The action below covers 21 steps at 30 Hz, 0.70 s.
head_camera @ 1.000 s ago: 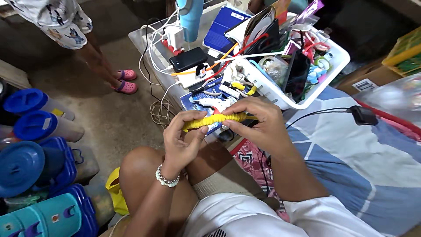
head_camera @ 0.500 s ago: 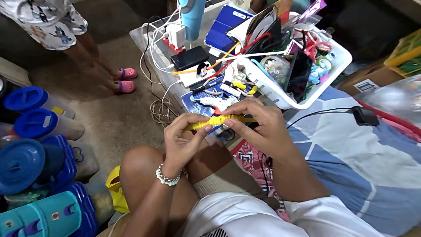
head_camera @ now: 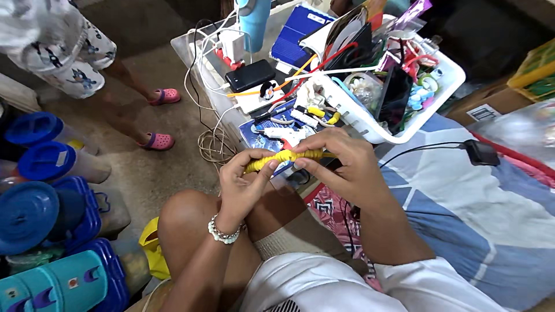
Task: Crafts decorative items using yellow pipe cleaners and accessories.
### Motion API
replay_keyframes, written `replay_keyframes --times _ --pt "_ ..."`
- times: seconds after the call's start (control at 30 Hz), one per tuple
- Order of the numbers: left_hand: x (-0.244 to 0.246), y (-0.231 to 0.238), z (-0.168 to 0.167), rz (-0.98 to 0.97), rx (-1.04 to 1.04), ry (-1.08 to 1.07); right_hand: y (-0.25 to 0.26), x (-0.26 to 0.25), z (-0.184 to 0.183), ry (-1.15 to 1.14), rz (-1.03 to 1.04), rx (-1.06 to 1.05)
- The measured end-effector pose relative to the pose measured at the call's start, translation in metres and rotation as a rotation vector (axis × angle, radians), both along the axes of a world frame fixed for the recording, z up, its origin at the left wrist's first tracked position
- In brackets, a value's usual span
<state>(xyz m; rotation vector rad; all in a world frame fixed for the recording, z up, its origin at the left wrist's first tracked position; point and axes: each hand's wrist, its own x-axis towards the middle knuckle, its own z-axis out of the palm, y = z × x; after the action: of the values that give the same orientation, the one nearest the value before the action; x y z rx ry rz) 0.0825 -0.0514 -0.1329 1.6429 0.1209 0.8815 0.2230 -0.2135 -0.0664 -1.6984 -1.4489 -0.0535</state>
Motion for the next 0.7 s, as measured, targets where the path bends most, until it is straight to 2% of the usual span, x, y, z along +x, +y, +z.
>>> replay_keyframes --times 0.3,0.7 --pt "-0.0008 -0.0008 0.0023 -0.002 -0.028 0.022 0.0019 0.0004 -0.0010 0.020 -0.007 0.038" --pt "-0.0008 -0.0006 0.0023 -0.013 -0.072 0.056 0.0006 -0.0032 0.0012 0.098 -0.086 -0.055"
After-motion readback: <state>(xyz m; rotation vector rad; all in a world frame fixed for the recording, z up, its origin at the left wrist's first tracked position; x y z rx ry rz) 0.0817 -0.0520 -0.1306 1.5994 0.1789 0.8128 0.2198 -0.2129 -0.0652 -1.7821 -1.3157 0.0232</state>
